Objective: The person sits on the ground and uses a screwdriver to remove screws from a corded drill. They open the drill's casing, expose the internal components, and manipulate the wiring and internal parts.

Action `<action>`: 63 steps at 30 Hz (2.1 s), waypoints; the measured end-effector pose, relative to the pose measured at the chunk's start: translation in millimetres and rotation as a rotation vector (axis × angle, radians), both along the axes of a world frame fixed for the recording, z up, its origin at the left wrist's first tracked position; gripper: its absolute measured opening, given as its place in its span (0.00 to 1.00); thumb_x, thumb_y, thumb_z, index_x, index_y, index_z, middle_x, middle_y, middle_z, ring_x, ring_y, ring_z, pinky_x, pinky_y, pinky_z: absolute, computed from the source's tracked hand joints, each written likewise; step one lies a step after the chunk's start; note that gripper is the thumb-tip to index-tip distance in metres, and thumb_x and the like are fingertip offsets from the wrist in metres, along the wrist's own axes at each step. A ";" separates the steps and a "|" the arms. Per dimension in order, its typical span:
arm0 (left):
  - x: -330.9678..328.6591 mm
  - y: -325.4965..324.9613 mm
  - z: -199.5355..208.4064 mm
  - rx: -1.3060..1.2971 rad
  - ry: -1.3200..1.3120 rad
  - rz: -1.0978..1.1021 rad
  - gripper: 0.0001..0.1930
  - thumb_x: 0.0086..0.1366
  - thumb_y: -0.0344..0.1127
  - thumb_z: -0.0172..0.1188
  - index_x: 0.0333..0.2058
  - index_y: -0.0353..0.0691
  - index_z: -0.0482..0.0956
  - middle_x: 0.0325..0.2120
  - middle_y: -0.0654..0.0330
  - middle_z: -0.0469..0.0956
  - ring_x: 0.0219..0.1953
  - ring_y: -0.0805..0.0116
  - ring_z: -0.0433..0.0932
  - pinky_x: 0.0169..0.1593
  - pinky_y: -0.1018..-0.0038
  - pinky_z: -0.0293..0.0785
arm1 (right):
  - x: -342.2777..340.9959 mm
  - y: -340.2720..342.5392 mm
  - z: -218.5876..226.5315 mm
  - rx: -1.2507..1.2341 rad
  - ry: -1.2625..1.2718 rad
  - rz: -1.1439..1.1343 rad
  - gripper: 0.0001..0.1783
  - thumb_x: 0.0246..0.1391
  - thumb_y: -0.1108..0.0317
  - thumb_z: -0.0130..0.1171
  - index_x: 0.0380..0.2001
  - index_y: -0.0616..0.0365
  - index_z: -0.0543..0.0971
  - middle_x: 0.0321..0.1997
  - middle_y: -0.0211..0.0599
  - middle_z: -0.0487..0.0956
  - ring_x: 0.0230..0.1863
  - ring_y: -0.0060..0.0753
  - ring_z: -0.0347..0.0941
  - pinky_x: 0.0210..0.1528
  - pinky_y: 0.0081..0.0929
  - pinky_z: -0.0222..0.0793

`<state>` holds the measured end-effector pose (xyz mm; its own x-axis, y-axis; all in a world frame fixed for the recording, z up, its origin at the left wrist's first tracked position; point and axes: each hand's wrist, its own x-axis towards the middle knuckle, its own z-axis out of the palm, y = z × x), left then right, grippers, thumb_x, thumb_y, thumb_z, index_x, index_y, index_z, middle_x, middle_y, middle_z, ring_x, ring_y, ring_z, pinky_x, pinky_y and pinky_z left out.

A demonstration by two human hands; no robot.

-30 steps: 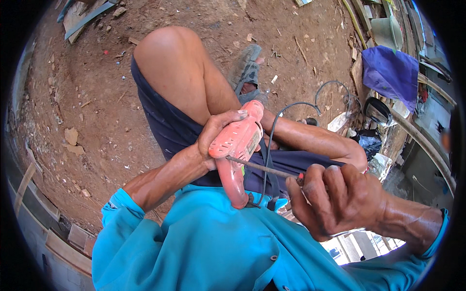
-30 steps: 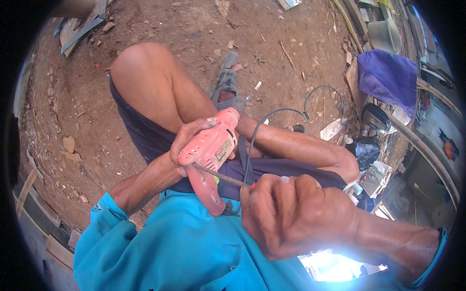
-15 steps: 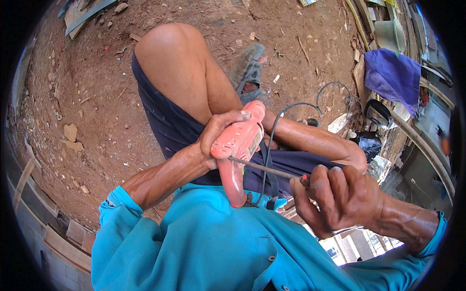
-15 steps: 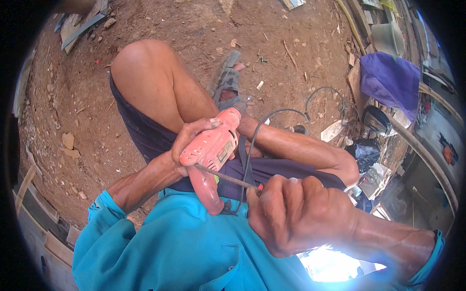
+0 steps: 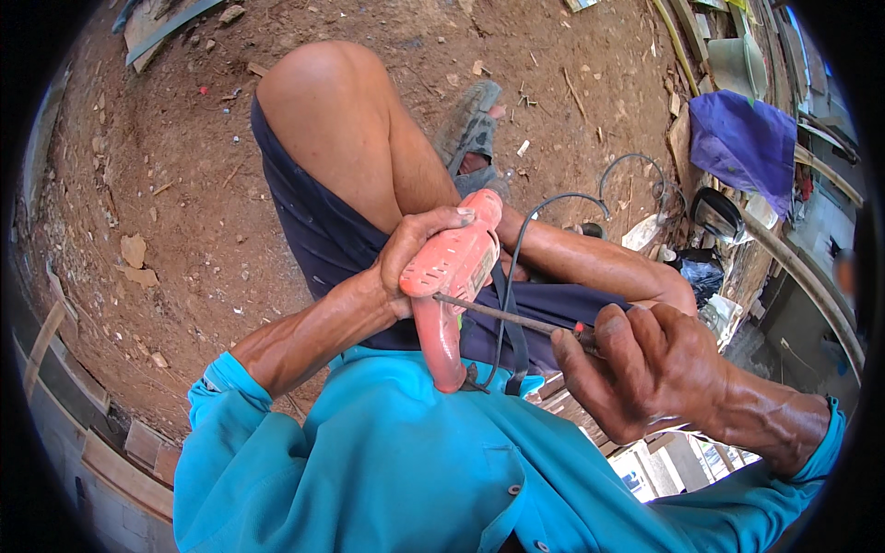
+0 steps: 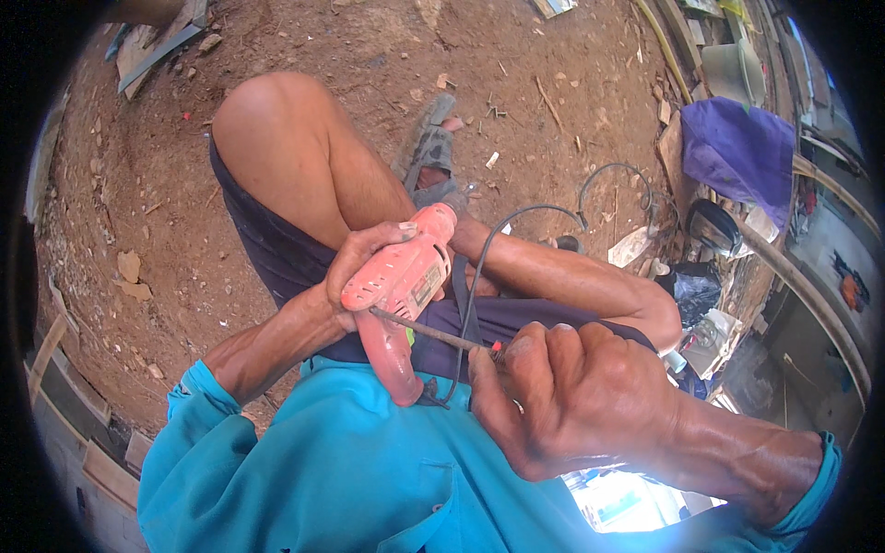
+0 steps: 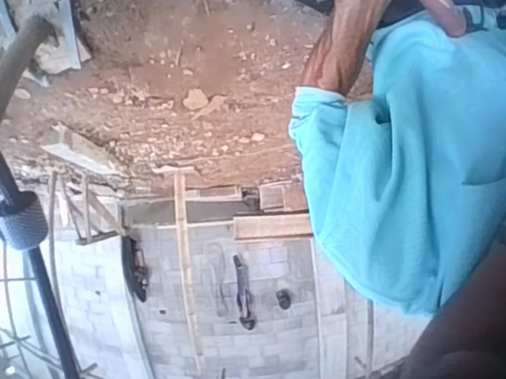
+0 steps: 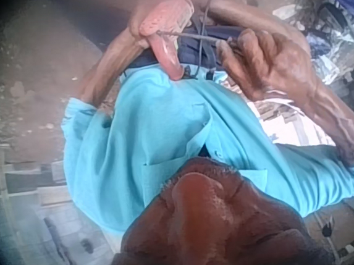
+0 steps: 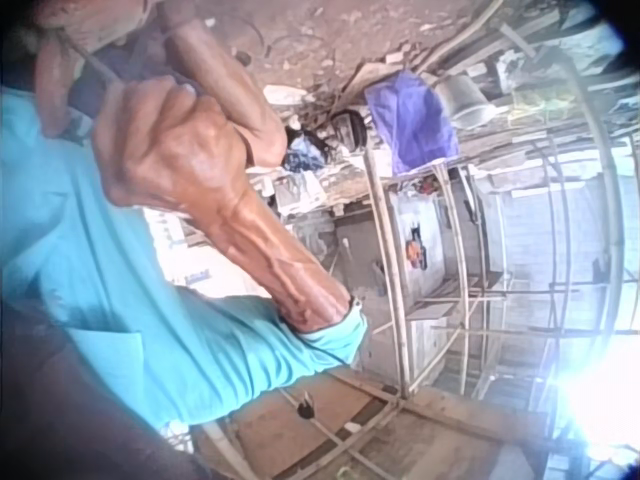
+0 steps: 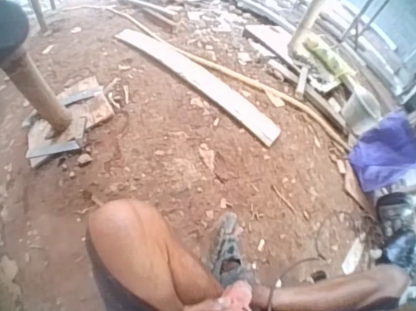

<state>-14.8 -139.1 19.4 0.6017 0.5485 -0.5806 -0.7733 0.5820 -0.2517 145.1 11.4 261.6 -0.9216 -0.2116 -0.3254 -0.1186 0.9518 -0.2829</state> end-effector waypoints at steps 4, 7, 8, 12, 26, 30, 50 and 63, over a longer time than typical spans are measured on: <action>-1.0 4.5 1.2 0.006 -0.051 -0.016 0.25 0.66 0.48 0.61 0.50 0.30 0.77 0.38 0.49 0.83 0.35 0.56 0.86 0.43 0.63 0.86 | 2.6 -0.5 -2.2 -0.053 0.002 -0.057 0.22 0.37 0.65 0.67 0.38 0.64 0.84 0.22 0.39 0.71 0.19 0.27 0.70 0.14 0.25 0.60; -2.7 1.9 4.4 0.041 0.036 -0.031 0.25 0.66 0.49 0.60 0.50 0.30 0.77 0.38 0.49 0.83 0.35 0.57 0.85 0.43 0.64 0.86 | 2.8 -3.5 2.5 -0.093 -0.068 -0.126 0.23 0.37 0.66 0.67 0.41 0.63 0.84 0.23 0.38 0.72 0.23 0.28 0.73 0.16 0.28 0.64; -2.9 3.2 5.5 0.054 0.015 -0.025 0.26 0.66 0.49 0.60 0.50 0.30 0.77 0.38 0.49 0.83 0.35 0.57 0.85 0.43 0.64 0.86 | 1.6 -1.7 3.5 -0.212 -0.132 -0.242 0.23 0.40 0.67 0.67 0.43 0.63 0.83 0.24 0.38 0.72 0.24 0.30 0.74 0.19 0.30 0.67; -2.4 5.6 7.6 0.068 0.030 -0.040 0.26 0.66 0.50 0.60 0.49 0.29 0.78 0.37 0.50 0.83 0.36 0.59 0.85 0.43 0.65 0.85 | -9.5 17.5 11.6 -0.710 -0.452 -0.766 0.23 0.49 0.72 0.72 0.50 0.65 0.82 0.33 0.42 0.79 0.34 0.38 0.80 0.36 0.37 0.77; -8.7 6.8 5.3 0.026 -0.047 -0.014 0.26 0.67 0.50 0.58 0.50 0.30 0.78 0.37 0.50 0.84 0.35 0.58 0.86 0.42 0.64 0.86 | -13.6 27.5 -17.9 -1.006 -0.801 -1.249 0.14 0.62 0.66 0.71 0.46 0.65 0.88 0.35 0.41 0.88 0.35 0.24 0.81 0.38 0.27 0.78; -7.9 9.4 3.5 0.001 -0.052 -0.004 0.26 0.68 0.51 0.57 0.50 0.30 0.78 0.36 0.50 0.84 0.34 0.57 0.86 0.41 0.64 0.86 | -20.7 32.6 -15.3 -0.926 -0.827 -1.162 0.13 0.62 0.66 0.72 0.45 0.64 0.88 0.35 0.44 0.88 0.35 0.27 0.83 0.38 0.28 0.78; -1.4 14.3 4.0 -0.046 -0.029 -0.021 0.25 0.68 0.49 0.55 0.50 0.30 0.77 0.37 0.50 0.83 0.33 0.58 0.86 0.39 0.65 0.86 | 4.5 29.1 -24.6 -0.889 -0.559 -0.930 0.12 0.60 0.73 0.70 0.45 0.67 0.85 0.29 0.46 0.86 0.27 0.34 0.84 0.29 0.30 0.76; -1.2 15.2 5.7 -0.063 -0.025 -0.014 0.24 0.68 0.49 0.55 0.51 0.32 0.76 0.37 0.50 0.83 0.33 0.57 0.86 0.38 0.64 0.86 | 12.2 23.7 -26.5 -0.904 -0.512 -0.963 0.17 0.55 0.76 0.69 0.48 0.62 0.85 0.26 0.47 0.82 0.25 0.48 0.82 0.27 0.40 0.75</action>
<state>-16.0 -124.0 25.1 0.6238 0.5030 -0.5982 -0.7582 0.5752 -0.3071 157.3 35.0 235.1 -0.6457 0.1101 -0.7556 0.7634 0.0706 -0.6420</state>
